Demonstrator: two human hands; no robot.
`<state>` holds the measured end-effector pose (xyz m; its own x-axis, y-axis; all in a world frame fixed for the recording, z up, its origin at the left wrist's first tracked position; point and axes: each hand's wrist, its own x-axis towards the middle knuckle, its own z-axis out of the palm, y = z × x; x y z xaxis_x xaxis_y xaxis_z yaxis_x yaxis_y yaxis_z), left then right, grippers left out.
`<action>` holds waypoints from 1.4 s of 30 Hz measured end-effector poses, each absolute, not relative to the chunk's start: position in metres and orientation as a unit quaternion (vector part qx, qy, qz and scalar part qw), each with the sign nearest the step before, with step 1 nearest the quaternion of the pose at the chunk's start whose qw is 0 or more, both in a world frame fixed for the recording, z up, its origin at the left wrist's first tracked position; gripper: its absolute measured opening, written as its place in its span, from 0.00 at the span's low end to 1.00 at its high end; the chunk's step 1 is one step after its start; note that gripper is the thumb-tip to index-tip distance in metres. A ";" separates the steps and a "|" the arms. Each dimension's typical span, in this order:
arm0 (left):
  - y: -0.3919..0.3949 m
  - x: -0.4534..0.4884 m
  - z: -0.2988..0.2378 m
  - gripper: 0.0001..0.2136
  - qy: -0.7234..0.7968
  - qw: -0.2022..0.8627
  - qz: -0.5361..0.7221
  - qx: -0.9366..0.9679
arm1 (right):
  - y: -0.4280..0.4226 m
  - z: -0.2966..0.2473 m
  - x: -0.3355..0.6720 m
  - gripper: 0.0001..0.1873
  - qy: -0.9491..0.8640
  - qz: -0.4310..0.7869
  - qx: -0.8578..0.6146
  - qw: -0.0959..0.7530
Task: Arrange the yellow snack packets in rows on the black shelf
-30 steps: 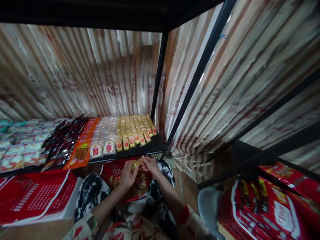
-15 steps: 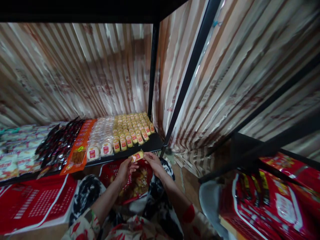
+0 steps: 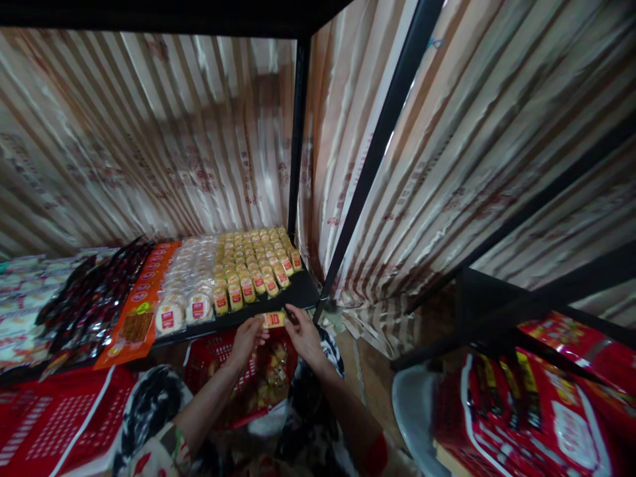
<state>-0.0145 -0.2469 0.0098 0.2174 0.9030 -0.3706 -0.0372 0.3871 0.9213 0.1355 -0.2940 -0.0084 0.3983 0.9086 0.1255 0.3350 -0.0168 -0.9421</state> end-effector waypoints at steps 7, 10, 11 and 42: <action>-0.214 0.003 0.011 0.17 0.499 0.580 0.298 0.572 | -0.292 0.016 0.150 0.20 -0.672 0.133 -0.627 0.371; -0.203 0.012 0.016 0.16 0.507 0.531 0.274 0.621 | -0.285 0.012 0.156 0.23 -0.677 0.136 -0.629 0.357; -0.200 0.016 0.018 0.15 0.509 0.515 0.268 0.635 | -0.282 0.009 0.158 0.23 -0.674 0.135 -0.633 0.357; -0.168 0.085 -0.004 0.12 0.461 0.551 0.348 0.602 | -0.167 -0.038 0.194 0.22 -0.474 0.085 -0.736 0.476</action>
<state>0.0848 -0.1683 -0.0044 0.3333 0.9386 -0.0887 0.1716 0.0321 0.9846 0.1945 -0.1670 -0.0381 0.5357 0.7789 0.3260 0.6167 -0.0972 -0.7812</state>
